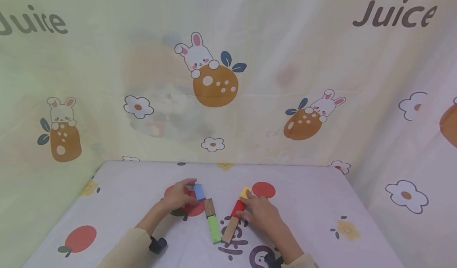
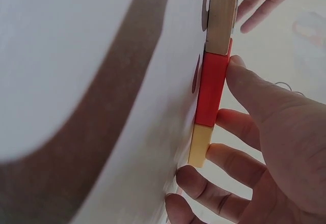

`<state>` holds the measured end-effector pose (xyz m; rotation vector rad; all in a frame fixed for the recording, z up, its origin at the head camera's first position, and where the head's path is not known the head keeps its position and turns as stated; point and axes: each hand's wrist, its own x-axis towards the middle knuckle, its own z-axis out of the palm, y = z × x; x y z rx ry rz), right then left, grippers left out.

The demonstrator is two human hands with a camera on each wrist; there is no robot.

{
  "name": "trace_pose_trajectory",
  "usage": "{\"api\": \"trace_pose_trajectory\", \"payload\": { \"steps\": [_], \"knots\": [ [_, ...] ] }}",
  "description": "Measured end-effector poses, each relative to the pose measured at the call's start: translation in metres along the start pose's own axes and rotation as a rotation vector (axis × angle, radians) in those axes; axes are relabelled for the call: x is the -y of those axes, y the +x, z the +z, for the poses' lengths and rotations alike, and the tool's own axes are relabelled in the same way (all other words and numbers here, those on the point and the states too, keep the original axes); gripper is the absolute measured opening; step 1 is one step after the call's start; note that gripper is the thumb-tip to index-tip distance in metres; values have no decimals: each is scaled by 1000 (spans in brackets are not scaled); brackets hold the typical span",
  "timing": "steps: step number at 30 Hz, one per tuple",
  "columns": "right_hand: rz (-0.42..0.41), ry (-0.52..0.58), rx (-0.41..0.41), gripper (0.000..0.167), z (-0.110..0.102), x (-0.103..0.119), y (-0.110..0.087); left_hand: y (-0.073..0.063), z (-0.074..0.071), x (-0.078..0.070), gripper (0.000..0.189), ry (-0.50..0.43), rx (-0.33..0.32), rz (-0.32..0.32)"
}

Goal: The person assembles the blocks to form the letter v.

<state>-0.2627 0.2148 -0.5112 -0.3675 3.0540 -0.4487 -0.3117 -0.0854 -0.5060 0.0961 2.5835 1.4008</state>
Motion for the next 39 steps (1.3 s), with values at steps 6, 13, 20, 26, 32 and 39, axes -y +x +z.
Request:
{"api": "trace_pose_trajectory", "payload": {
  "steps": [6, 13, 20, 26, 32, 39],
  "knots": [
    [15, -4, 8, 55, -1, 1, 1, 1, -3, 6, 52, -25, -51, -35],
    [11, -18, -5, 55, -1, 1, 0, 4, 2, 10, 50, 21, -73, -29],
    [21, -6, 3, 55, 0, 2, 0, 6, 5, 7, 47, 25, -72, -27],
    [22, -4, 1, 55, 0, 2, -1, 7, 6, 5, 47, 14, -58, -23],
    [18, 6, 5, 54, 1, 2, -1, 5, 4, 10, 48, 4, -71, -19],
    [27, 11, 9, 55, 0, 2, 0, 4, 2, 13, 46, -20, -91, -42]
  ]
}}
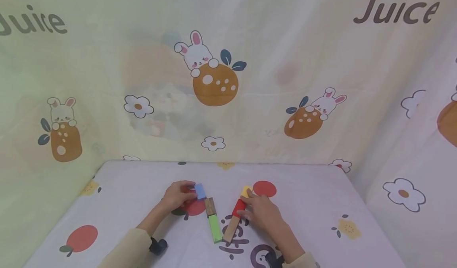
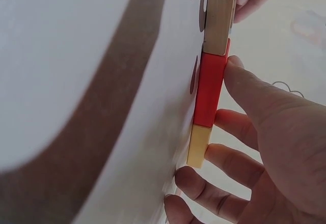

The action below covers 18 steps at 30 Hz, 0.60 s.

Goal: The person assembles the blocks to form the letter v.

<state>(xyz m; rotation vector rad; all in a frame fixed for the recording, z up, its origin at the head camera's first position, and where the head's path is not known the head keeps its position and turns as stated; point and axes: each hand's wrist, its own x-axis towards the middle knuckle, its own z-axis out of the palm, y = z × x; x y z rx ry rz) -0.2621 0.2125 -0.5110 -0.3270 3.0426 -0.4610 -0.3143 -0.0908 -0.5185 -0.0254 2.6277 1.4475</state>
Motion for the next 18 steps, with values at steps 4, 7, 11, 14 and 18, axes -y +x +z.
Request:
{"api": "trace_pose_trajectory", "payload": {
  "steps": [4, 7, 11, 14, 18],
  "knots": [
    [-3, 4, -6, 55, -1, 1, -2, 0, 1, -1, 45, 33, -7, 7],
    [-5, 4, -10, 55, -1, 0, -2, 1, 4, -2, 43, 55, -14, 9],
    [-5, 2, -10, 55, 1, -1, -1, 1, 6, -4, 43, 62, -12, 11],
    [-2, 1, -12, 55, 3, -2, 0, 0, 6, -6, 44, 64, -5, 28],
    [-4, 0, -13, 55, 3, -2, 1, 0, 6, -8, 44, 67, 1, 33]
  ]
}}
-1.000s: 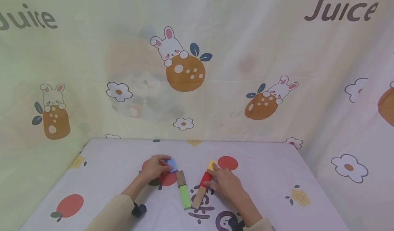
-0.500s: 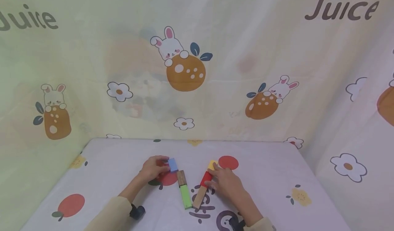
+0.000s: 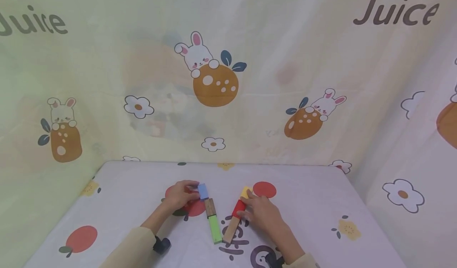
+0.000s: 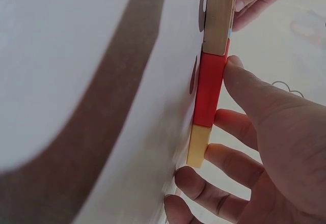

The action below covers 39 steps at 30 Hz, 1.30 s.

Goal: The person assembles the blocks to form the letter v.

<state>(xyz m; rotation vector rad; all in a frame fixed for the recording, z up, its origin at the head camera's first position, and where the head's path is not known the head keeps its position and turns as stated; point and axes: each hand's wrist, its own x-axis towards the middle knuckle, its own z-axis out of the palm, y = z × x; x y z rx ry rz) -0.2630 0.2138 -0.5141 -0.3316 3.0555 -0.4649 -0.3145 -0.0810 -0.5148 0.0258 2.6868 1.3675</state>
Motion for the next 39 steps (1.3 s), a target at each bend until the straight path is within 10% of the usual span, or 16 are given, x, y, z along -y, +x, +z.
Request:
{"api": "trace_pose_trajectory", "payload": {
  "steps": [31, 39],
  "knots": [
    [-25, -5, -8, 54, -2, -1, -1, 7, 6, -3, 42, -34, 67, 4],
    [-22, -7, -4, 54, -3, 1, -2, 3, 8, -4, 39, 9, 74, 92]
  ]
}}
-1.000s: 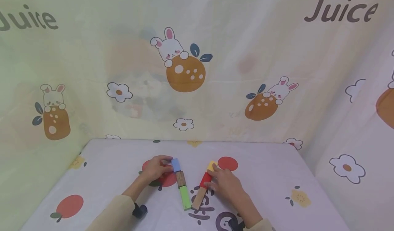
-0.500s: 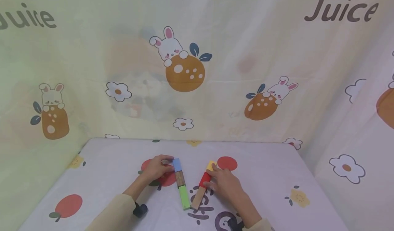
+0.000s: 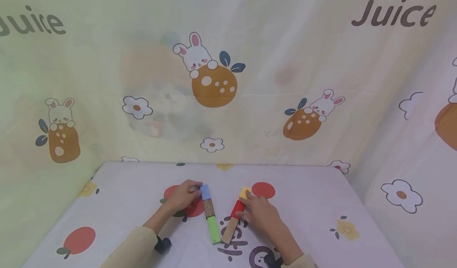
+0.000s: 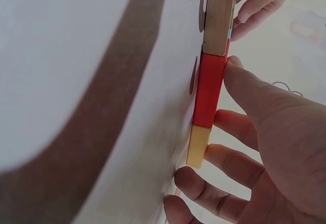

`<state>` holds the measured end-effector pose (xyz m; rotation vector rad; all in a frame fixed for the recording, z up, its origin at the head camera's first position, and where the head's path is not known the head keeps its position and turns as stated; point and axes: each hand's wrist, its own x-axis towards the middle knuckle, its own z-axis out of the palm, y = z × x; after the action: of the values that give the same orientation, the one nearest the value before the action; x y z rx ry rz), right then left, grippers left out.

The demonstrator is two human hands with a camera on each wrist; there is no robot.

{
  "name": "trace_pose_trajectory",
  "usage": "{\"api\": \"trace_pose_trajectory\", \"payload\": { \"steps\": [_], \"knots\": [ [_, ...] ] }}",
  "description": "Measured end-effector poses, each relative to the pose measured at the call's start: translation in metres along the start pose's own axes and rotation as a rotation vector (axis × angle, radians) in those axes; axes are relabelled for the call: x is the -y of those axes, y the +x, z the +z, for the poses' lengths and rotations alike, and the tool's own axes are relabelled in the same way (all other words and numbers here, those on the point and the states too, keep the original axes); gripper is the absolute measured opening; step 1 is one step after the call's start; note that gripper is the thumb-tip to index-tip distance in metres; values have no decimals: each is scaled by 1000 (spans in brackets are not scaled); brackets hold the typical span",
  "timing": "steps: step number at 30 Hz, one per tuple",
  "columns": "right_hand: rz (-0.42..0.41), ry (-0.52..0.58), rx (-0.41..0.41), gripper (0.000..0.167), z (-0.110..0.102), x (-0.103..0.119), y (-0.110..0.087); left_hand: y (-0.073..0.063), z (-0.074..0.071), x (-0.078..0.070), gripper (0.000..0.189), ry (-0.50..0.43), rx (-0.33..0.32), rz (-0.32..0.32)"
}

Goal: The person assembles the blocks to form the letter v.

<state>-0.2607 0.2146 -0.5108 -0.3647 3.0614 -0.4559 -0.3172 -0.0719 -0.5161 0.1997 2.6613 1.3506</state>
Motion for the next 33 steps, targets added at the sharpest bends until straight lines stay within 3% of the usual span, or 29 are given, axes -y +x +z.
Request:
{"api": "trace_pose_trajectory", "payload": {
  "steps": [4, 11, 16, 19, 22, 28, 33],
  "knots": [
    [8, -4, 5, 54, -1, 1, 0, -1, 1, -1, 37, 22, 4, 26],
    [11, -16, 26, 53, -1, 5, 2, -1, -3, 1, 43, 23, 19, 16],
    [-9, -40, 20, 50, -3, 9, 4, -7, -14, -2, 54, -50, 51, -32],
    [-10, -73, 31, 50, -4, 11, 3, -12, -20, -4, 56, -59, 29, -58],
    [-17, -90, 37, 50, -6, 11, 1, -20, -22, -6, 53, 10, -22, -18],
    [-34, -79, 12, 53, -3, 8, -3, -45, -18, -6, 48, 261, -142, 156],
    [-27, -36, 15, 58, -2, 5, -5, -61, -17, -3, 49, 421, -202, 232]
  ]
}}
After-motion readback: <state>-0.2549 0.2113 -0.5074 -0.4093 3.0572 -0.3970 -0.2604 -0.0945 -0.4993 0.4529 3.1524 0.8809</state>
